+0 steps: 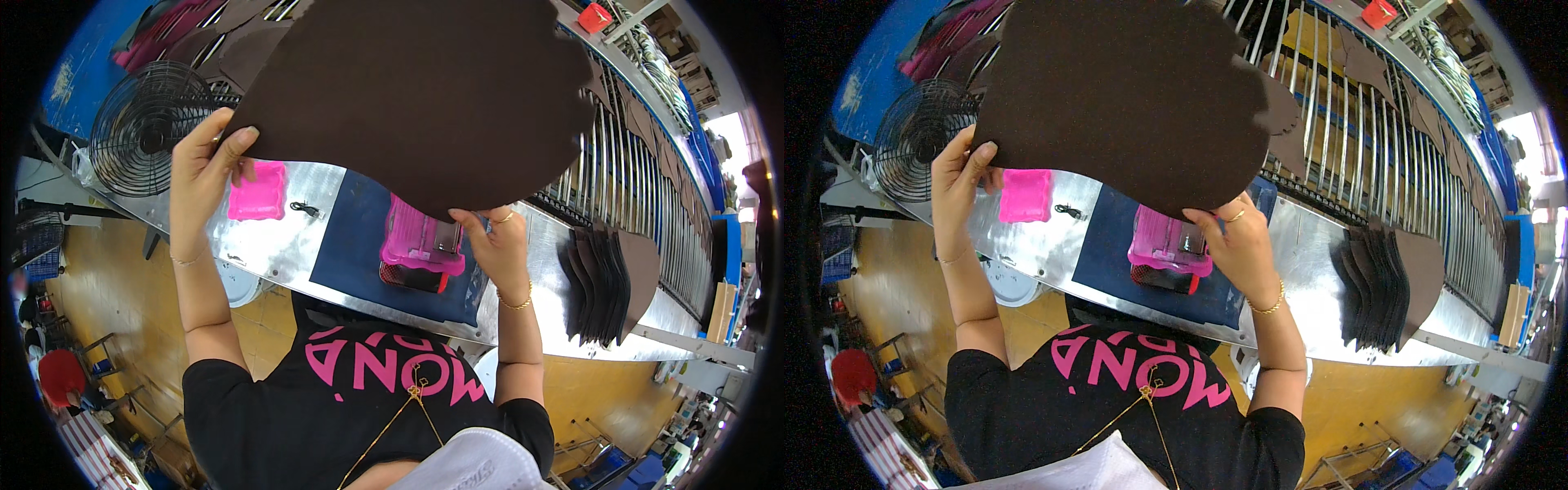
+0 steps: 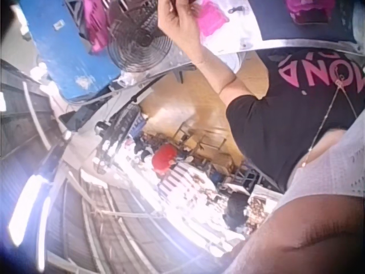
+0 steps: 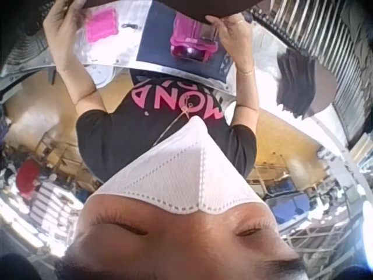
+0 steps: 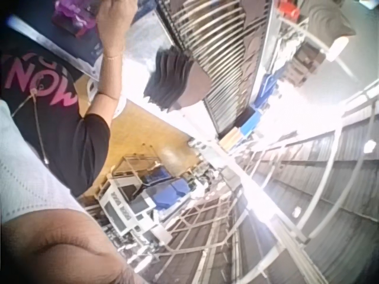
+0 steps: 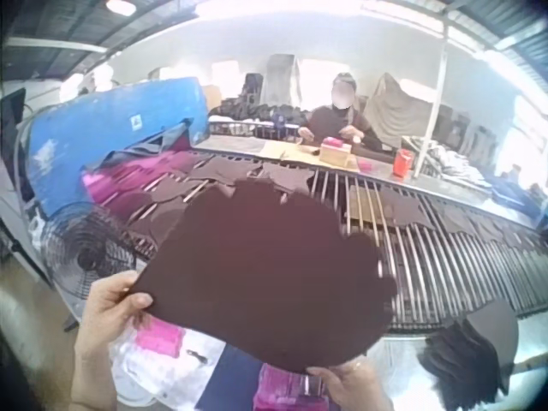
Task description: The person repeatedly picks up brown fabric pieces from a stack and places them onto a moving conveyor belt. The pieces are arranged one by one along the belt as it moves through the factory.
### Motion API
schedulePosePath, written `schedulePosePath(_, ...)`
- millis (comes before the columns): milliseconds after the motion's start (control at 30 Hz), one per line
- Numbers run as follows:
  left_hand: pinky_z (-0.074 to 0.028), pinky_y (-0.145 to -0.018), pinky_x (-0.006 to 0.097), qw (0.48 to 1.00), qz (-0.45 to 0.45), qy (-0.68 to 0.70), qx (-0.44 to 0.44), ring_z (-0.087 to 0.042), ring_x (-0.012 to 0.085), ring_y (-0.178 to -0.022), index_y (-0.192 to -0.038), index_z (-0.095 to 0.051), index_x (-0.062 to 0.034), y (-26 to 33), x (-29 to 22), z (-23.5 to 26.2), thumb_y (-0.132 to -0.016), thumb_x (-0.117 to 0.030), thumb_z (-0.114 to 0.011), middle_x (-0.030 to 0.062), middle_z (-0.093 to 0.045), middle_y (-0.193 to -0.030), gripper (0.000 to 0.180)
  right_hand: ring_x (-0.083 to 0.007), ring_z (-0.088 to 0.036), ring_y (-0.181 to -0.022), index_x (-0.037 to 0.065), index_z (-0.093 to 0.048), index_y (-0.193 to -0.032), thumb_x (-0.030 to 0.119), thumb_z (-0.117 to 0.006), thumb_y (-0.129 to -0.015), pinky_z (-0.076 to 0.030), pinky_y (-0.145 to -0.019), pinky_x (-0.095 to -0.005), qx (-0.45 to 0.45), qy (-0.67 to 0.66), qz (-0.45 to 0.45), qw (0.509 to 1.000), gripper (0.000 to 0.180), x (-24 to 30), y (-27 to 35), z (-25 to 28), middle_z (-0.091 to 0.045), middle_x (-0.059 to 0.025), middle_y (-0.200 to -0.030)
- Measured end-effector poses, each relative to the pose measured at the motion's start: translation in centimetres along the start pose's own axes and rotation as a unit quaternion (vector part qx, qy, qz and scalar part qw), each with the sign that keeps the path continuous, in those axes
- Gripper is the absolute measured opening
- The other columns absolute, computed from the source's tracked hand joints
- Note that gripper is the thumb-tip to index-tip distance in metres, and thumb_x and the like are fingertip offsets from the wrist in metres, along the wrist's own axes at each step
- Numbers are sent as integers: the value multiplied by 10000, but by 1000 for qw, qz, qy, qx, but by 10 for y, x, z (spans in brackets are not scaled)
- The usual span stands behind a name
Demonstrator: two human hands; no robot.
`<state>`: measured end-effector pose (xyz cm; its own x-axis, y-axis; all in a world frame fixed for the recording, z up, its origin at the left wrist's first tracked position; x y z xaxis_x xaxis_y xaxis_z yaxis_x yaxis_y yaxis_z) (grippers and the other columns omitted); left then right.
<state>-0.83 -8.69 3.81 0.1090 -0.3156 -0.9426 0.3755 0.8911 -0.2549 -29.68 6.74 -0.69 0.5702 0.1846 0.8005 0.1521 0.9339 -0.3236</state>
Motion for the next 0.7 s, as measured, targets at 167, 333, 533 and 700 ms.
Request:
schedulePosePath(167, -384, -462, 186, 996, -29, -75, 35, -525, 41, -531, -882, -623, 22, 0, -2, -3, -864, -21, -619, -6, -572, -726, 47, -326, -590, -850, 38, -686, -872, 0, -709, -713, -450, -791, -384, -15, 80, 78, 994, 165, 3, 9, 3, -664, -105, -868)
schedulePosePath(333, -405, -456, 220, 978, -54, -148, 138, -540, 85, -488, -874, -609, 53, 4, 2, -57, -848, 5, -606, 38, -578, -708, 55, -302, -598, -835, 55, -692, -862, -9, -697, -709, -447, -784, -380, -27, 167, 82, 982, 165, -18, 36, 38, -665, -105, -861)
schedulePosePath(533, -419, -458, 284, 942, -153, -190, 229, -567, 158, -499, -851, -630, 34, 5, 6, -141, -810, -21, -635, 83, -553, -657, 69, -310, -626, -813, 21, -693, -871, -2, -681, -766, -467, -756, -350, -91, 174, -82, 977, 108, -74, 97, 76, -673, -138, -868)
schedulePosePath(700, -475, -582, 360, 918, -214, -180, 282, -598, 262, -658, -808, -679, -57, 9, -13, -195, -773, -146, -678, 64, -587, -752, 96, -180, -634, -778, 4, -699, -889, 9, -720, -762, -467, -749, -290, -203, 153, -142, 957, 129, -94, 152, 128, -692, -101, -866)
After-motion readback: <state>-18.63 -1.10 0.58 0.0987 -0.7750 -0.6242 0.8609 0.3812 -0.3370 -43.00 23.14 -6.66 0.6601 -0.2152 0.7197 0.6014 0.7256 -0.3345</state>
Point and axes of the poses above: each hand's wrist, its own y-axis away from the middle knuckle, its own z-axis out of the back of the hand, x = y × z, the point moved 9 cm from there along -y, towards the middle knuckle
